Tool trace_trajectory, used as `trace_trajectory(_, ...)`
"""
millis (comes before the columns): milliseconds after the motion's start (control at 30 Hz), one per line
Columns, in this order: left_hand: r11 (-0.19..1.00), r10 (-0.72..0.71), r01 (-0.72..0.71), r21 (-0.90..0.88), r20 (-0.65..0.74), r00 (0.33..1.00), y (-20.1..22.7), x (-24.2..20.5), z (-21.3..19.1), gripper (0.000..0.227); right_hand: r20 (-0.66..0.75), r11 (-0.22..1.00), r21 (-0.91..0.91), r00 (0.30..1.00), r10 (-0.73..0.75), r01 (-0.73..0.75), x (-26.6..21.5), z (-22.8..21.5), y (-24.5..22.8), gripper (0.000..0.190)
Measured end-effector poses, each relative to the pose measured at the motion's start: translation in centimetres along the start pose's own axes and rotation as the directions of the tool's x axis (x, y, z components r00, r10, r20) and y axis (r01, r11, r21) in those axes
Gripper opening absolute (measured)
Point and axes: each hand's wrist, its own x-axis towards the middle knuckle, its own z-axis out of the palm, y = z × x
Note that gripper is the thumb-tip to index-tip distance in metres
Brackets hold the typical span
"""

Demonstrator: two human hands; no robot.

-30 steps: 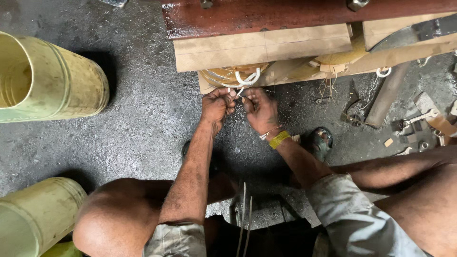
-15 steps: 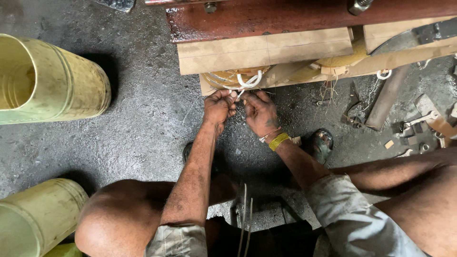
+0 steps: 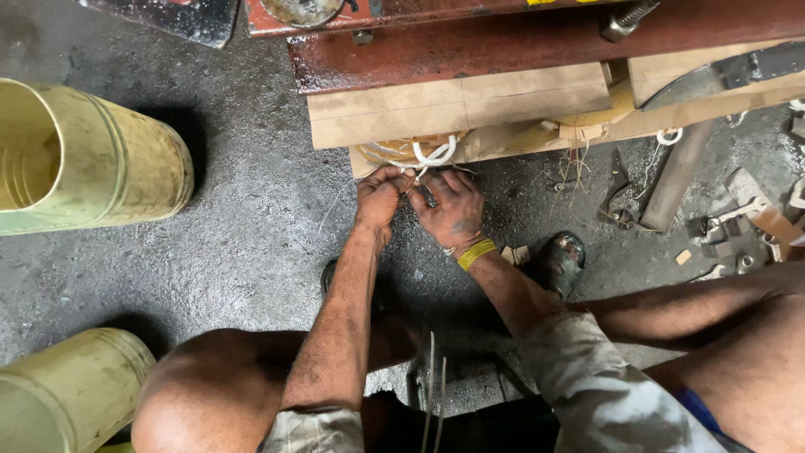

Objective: The person works on an industrial transformer by hand and with pliers, manipulating wires and securing components.

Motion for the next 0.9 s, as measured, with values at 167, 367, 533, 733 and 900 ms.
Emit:
trace_trajectory(167,1.000,-0.021,0.021,0.011,-0.018,1.000,-0.6,0.1,-0.3,0.010,-0.016,0.989,0.139,0.999,0.046,-0.043,-0.3,0.2,-0.2,0.014)
trace_trajectory(367,0.875,-0.029,0.023,-0.484,-0.004,1.000,-3.0,0.7,0.7,0.015,-0.058,0.984,0.173,0.997,0.057,-0.046,0.1,0.4,-0.2,0.011)
trace_trajectory(533,0.782,0.017,0.004,-0.624,0.028,0.999,-4.8,1.1,1.0,0.017,-0.063,0.984,0.170,0.996,0.057,-0.045,-0.3,0.4,0.2,0.013)
trace_trajectory(733,0.916,0.146,-0.130,-0.379,0.013,0.989,-4.2,0.6,1.5,0.008,-0.009,0.975,0.177,0.991,0.136,-0.132,-0.6,0.8,0.2,0.019)
trace_trajectory(900,0.941,0.071,-0.068,-0.330,-0.001,0.997,-2.4,0.2,1.4,0.010,0.033,0.847,0.382,0.922,0.387,-0.369,-0.2,1.3,-0.3,0.015)
